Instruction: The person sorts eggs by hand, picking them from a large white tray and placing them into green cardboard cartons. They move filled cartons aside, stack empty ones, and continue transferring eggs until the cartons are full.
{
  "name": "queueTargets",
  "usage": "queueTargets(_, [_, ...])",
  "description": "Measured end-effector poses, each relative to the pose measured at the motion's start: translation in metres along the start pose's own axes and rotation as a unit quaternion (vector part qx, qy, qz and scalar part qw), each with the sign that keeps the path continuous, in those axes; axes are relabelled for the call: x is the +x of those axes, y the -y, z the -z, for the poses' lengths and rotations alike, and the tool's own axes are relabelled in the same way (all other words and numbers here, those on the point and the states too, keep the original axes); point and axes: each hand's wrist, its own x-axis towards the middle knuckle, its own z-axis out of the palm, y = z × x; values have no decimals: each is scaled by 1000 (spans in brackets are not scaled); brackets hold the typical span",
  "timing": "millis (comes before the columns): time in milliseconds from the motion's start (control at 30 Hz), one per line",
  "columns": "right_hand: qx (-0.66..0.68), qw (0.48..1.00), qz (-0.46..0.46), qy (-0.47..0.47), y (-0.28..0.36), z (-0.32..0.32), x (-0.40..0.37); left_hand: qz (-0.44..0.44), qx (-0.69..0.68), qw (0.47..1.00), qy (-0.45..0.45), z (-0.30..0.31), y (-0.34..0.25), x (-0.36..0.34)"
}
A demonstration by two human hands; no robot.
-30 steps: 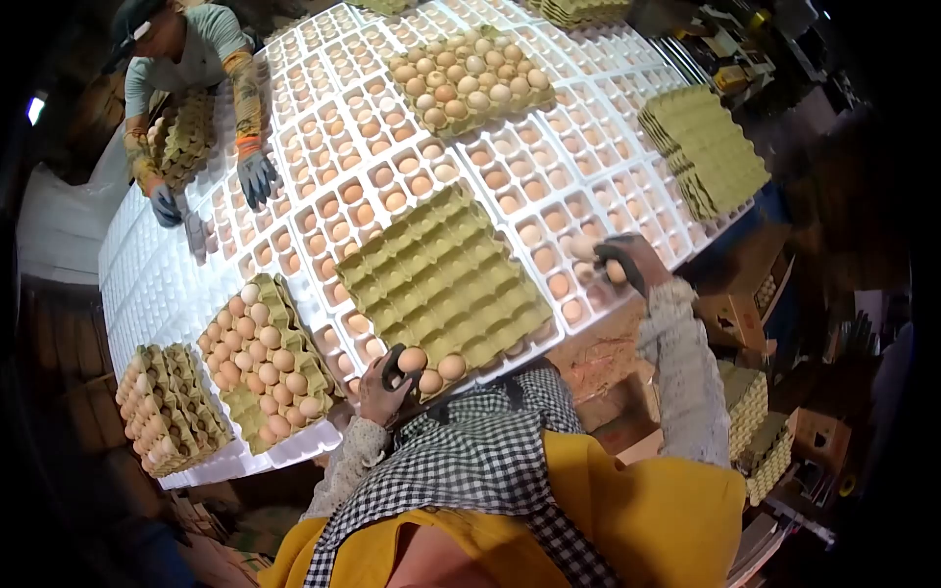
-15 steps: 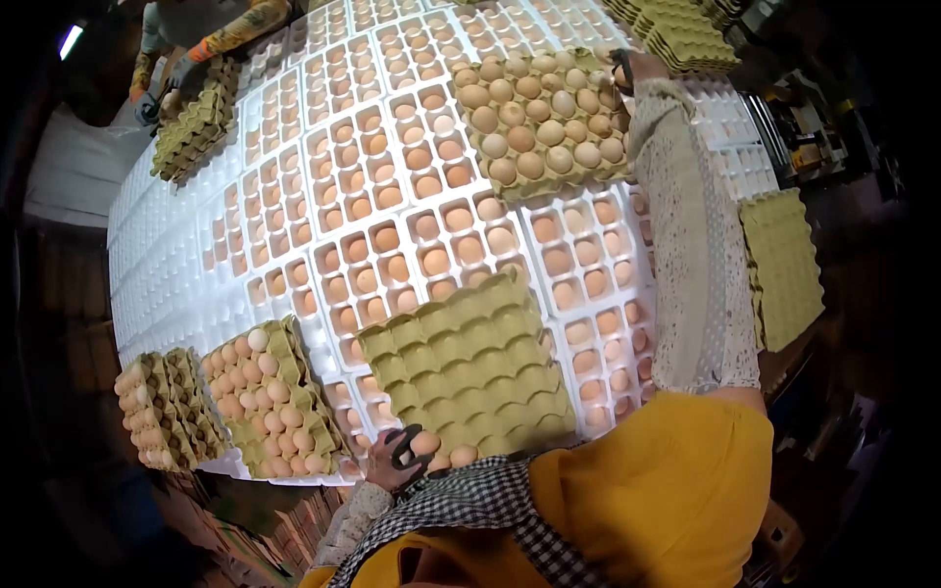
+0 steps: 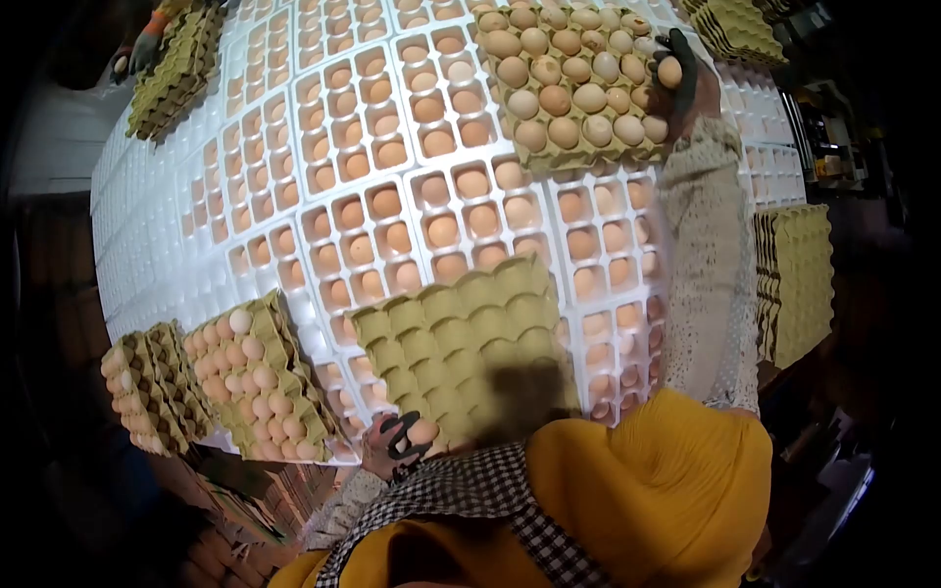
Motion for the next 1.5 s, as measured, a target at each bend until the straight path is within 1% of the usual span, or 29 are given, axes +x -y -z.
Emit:
queueTargets(67, [11, 1000, 12, 9, -5, -3, -32, -47, -16, 998, -48, 6, -9, 4])
queueTargets(133, [22, 999, 15, 26, -17, -11, -73, -29, -9, 998, -63, -6, -1, -2])
queueTargets(167, [30, 999, 10, 40, -24, -18, -96, 20, -31, 999, -34, -5, -5, -3])
queueTargets(233, [37, 996, 14, 79, -32, -37, -140, 10, 0, 1000, -23, 2, -13, -1])
queueTargets(300, [-37, 990, -12, 133, -48, -58, -191, -3, 14, 998, -65, -5, -11, -6])
queueTargets(333, [-205, 968, -98, 110, -50, -62, -214, -17, 34, 997, -70, -1, -17, -4])
queueTargets(367, [-175, 975, 11, 140, -78, -75, -237, -33, 54, 995, -76, 3, -25, -5])
queueTargets(433, [-290, 927, 137, 195, -60, -133, -306, -70, 81, 989, -101, 2, -28, -7])
queueTargets(467, [-348, 900, 124, 229, -64, -152, -331, -73, 63, 988, -117, -1, -28, -10])
queueTargets(500, [-417, 853, 213, 232, -65, -174, -355, -75, 43, 988, -131, -4, -29, -16])
queueTargets(533, [-366, 873, 159, 282, -81, -185, -374, -53, -12, 988, -146, -6, -32, -23])
queueTargets(567, [-487, 811, 120, 300, -66, -202, -392, -32, -65, 984, -161, -7, -35, -30])
queueTargets(600, [-538, 766, 167, 310, -85, -209, -402, -37, -82, 979, -181, -12, -31, -38])
queueTargets(633, [-562, 750, 218, 273, -94, -218, -415, -45, -96, 973, -207, -16, -25, -44])
queueTargets(700, [-606, 713, 185, 299, -113, -233, -416, 15, -216, 964, -154, -4, -38, -61])
queueTargets(733, [-581, 727, 223, 291, -124, -234, -417, -10, -262, 952, -160, -11, -32, -66])
queueTargets(833, [-466, 784, 314, 265, -129, -223, -415, 6, -345, 933, -104, 0, -40, -83])
queueTargets(900, [-412, 829, 295, 238, -133, -217, -413, -29, -354, 928, -111, 0, -30, -86])
queueTargets(967, [-430, 826, 260, 256, -127, -217, -412, -33, -377, 919, -106, 14, -26, -85])
queueTargets(1033, [-312, 904, 175, 234, -134, -219, -405, -12, -378, 921, -93, 58, -31, -90])
queueTargets(1067, [-177, 958, 31, 226, -123, -224, -397, -46, -411, 901, -134, 77, -20, -88])
queueTargets(1100, [-33, 971, -115, 208, -108, -228, -391, -79, -443, 877, -172, 99, -7, -86])
queueTargets(1167, [96, 972, -153, 149, -57, -267, -385, -63, -454, 869, -186, 171, 28, -79])
queueTargets(1200, [89, 980, -128, 121, -68, -278, -368, -7, -447, 861, -242, 214, 25, -74])
queueTargets(1233, [55, 984, -107, 128, -46, -309, -357, 51, -438, 848, -295, 255, 26, -66])
queueTargets(1300, [-23, 983, -29, 178, -37, -365, -316, 11, -327, 883, -337, 324, 93, -21])
queueTargets(1367, [-24, 978, -10, 209, -26, -431, -269, -5, -159, 910, -382, 375, 163, 40])
queueTargets(1433, [-62, 964, 35, 256, -7, -500, -217, 33, -53, 922, -381, 405, 202, 98])
queueTargets(1500, [-160, 948, 189, 198, -12, -571, -154, 91, 97, 933, -333, 413, 223, 146])
